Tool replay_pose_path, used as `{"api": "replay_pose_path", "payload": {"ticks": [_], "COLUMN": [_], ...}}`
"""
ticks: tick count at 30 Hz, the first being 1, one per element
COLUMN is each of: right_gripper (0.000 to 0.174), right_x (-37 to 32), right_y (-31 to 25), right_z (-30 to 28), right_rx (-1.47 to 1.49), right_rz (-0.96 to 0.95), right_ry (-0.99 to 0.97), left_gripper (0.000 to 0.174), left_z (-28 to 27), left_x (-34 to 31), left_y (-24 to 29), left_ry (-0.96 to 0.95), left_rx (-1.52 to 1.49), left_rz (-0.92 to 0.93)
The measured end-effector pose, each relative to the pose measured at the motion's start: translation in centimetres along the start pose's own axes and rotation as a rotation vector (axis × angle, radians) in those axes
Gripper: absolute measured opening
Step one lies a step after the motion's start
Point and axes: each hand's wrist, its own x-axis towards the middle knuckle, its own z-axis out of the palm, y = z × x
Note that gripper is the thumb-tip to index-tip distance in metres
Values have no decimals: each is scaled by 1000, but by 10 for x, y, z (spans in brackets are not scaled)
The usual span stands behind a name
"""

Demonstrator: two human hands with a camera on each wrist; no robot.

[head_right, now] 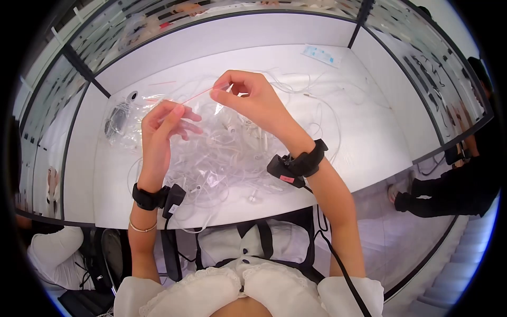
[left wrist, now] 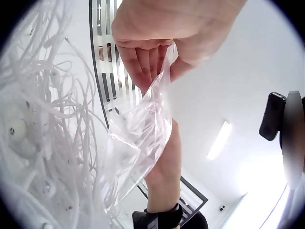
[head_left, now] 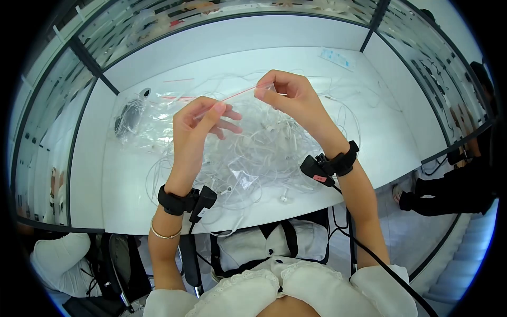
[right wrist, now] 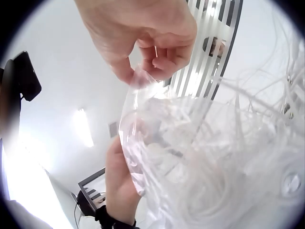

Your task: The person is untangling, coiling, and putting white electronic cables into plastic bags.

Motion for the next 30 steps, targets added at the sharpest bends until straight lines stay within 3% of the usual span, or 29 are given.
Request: {"api": "replay_pose_path", "payload": {"ticks": [7, 11, 22, 30], "right_gripper": [16, 16, 14, 18], "right_x": [-6, -9, -9, -8], "right_y": [10, 0, 4, 7], "right_z": [8, 7, -2, 4], "right_rx": [123, 90, 210, 94], "right_rz": [-92, 21, -59, -19], "right_ry": [9, 10, 25, 50], "left_gripper": [17, 16, 21, 22], "left_z": [1, 1, -1, -2], "left_x": [-3, -4, -2, -3], "left_y": [-4, -6, -12, -13], "left_ry": [-19, 16, 29, 59], "left_rx": [22, 26, -91, 10], "left_rz": [48, 106, 50, 93]}}
